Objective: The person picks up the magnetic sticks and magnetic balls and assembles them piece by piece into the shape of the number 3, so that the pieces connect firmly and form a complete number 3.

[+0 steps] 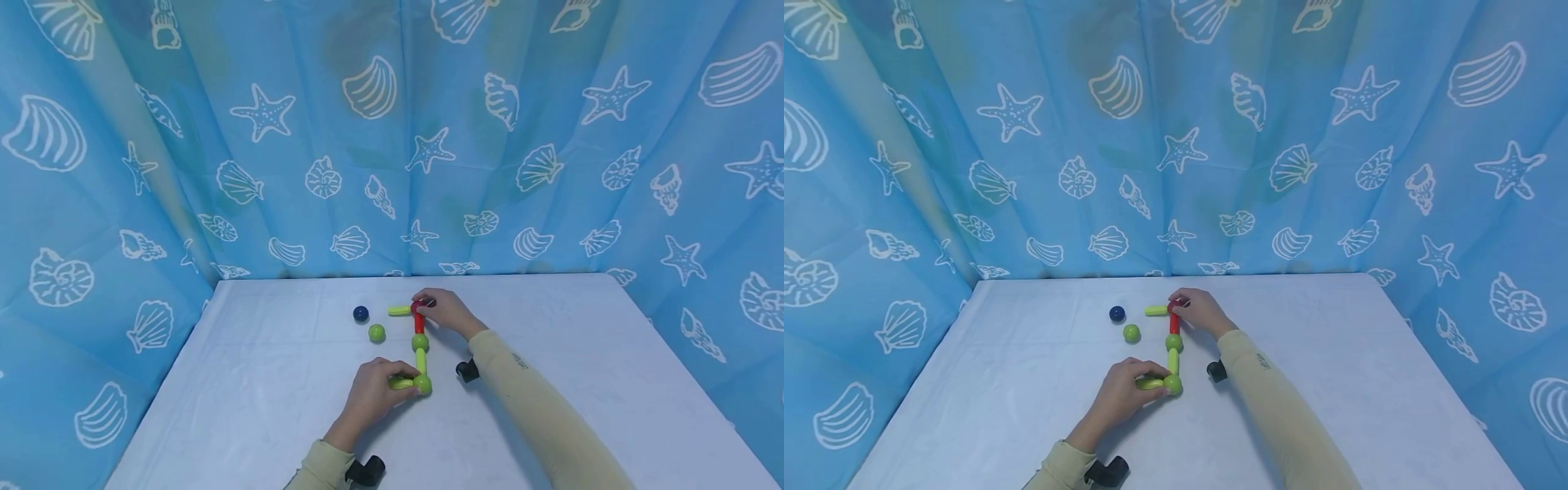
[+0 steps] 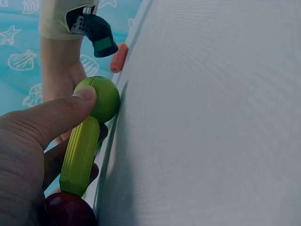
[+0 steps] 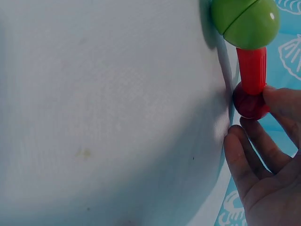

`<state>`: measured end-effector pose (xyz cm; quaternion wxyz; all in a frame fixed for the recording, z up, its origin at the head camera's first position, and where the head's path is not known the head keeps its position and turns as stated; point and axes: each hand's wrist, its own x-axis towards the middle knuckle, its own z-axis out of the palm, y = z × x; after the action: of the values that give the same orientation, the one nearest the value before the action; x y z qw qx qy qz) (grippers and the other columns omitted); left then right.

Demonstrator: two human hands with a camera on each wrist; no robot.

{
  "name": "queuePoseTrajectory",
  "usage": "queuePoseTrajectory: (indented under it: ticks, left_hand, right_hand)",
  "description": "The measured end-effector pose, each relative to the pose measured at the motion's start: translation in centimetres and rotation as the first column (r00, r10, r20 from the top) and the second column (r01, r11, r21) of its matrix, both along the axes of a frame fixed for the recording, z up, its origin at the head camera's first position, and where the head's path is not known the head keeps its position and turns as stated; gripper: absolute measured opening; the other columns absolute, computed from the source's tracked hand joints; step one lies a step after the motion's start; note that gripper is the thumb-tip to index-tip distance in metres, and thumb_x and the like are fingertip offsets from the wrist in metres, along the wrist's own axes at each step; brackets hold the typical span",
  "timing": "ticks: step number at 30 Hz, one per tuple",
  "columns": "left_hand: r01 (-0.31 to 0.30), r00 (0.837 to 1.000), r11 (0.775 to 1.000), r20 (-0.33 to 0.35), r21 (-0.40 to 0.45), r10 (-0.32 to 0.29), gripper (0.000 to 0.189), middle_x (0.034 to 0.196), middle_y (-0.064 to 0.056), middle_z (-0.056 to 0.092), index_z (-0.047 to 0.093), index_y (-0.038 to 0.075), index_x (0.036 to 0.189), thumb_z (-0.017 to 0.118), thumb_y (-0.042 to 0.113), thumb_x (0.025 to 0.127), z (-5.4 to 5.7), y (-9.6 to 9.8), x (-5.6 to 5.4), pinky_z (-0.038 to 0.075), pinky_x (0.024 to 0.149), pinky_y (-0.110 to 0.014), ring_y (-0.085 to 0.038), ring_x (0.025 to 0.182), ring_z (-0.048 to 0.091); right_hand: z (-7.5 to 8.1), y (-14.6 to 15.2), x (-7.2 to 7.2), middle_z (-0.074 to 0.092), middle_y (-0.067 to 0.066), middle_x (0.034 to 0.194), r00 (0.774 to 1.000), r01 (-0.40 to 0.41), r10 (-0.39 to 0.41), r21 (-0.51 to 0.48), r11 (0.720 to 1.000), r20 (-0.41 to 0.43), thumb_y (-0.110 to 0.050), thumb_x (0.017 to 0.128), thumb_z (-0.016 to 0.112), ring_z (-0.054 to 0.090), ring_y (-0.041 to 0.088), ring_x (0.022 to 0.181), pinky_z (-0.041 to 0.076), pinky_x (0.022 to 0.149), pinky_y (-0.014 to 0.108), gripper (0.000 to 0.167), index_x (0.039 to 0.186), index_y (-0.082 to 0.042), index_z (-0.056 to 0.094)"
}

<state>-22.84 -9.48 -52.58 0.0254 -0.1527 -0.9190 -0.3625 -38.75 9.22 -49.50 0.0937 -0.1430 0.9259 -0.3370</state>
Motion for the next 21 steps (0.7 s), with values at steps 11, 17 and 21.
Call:
queuePoseTrajectory:
  ticks: [11,17,21]
  left_hand:
    - [-0.012,1.000,1.000,0.007,-0.017,0.012,0.028,0.093,0.021,0.069,0.078,0.031,0.107,0.086,0.036,0.081,-0.18,0.00,0.06,0.047,0.079,-0.029,-0.003,0.087,0.055]
    - [-0.008,1.000,1.000,0.013,-0.019,0.008,0.031,0.098,0.018,0.070,0.078,0.030,0.111,0.086,0.037,0.081,-0.01,0.02,-0.03,0.049,0.082,-0.031,-0.005,0.089,0.057]
    - [-0.013,0.998,1.000,0.058,0.009,0.012,0.036,0.102,0.016,0.070,0.076,0.029,0.115,0.083,0.044,0.083,0.23,-0.27,-0.11,0.049,0.086,-0.036,-0.008,0.095,0.058]
  right_hand:
    - [-0.48,0.60,-0.02,0.067,0.005,0.123,1.000,0.012,-0.012,-0.025,1.000,0.000,-0.019,0.099,0.067,0.059,0.025,0.118,0.048,0.102,0.044,0.028,0.127,-0.018,0.067]
    - [-0.54,0.77,-0.15,0.068,0.005,0.123,1.000,0.020,-0.020,-0.046,0.999,0.004,-0.019,0.099,0.068,0.059,0.026,0.119,0.046,0.104,0.045,0.028,0.127,-0.018,0.068]
    - [-0.58,0.85,-0.24,0.068,0.005,0.125,1.000,0.010,-0.010,-0.047,0.999,0.004,-0.019,0.099,0.068,0.059,0.026,0.121,0.045,0.106,0.045,0.029,0.128,-0.018,0.067]
